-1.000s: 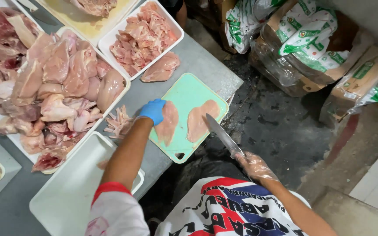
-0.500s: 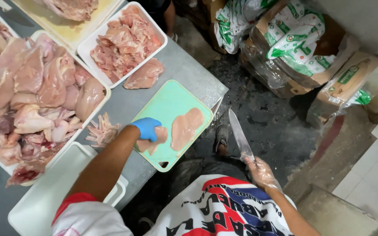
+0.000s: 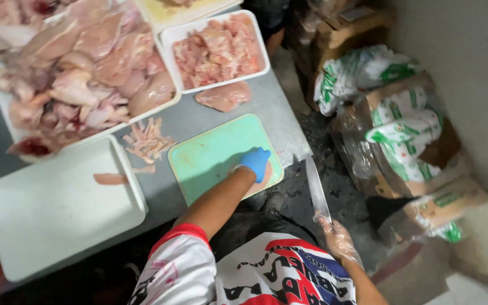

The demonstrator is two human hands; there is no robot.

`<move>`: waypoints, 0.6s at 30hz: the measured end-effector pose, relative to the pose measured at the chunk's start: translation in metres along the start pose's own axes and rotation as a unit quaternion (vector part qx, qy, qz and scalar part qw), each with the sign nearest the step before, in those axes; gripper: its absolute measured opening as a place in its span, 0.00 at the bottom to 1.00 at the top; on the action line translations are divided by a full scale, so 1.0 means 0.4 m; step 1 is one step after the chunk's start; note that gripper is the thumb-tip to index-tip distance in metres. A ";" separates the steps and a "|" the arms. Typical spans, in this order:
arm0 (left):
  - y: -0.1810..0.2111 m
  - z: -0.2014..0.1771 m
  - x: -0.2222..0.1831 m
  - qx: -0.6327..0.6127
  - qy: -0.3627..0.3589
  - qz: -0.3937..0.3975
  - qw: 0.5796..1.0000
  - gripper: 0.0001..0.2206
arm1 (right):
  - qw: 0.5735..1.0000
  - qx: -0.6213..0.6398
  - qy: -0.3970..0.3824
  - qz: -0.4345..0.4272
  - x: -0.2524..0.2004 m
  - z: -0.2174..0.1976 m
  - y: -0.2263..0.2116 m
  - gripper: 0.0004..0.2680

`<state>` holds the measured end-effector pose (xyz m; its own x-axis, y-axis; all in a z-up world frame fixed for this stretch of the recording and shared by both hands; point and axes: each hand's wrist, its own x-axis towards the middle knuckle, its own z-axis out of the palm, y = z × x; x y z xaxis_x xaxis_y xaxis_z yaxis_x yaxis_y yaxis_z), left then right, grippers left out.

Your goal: Slicing raw chicken breasts into smaller pieces on a cutting board and placing them into trays.

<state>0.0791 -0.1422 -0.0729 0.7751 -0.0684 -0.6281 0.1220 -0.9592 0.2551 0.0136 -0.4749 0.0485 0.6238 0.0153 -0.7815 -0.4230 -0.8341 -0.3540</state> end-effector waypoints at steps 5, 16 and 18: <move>0.023 -0.013 -0.054 -0.080 -0.098 -0.029 0.992 0.19 | 0.997 -0.038 0.025 -0.063 0.169 -0.019 0.074 0.22; -0.366 -0.126 -0.802 -0.325 0.114 -0.315 0.885 0.31 | 0.996 -0.084 0.014 -0.040 0.205 -0.091 -0.021 0.26; -0.429 -0.145 -0.898 -0.320 0.153 -0.399 0.845 0.27 | 0.996 -0.083 0.017 -0.037 0.222 -0.094 -0.032 0.28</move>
<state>-0.1844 0.0629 0.1515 0.3992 0.6984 -0.5941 0.9168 -0.3140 0.2469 0.0993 -0.4836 0.0029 0.6719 0.0639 -0.7379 -0.2620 -0.9113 -0.3175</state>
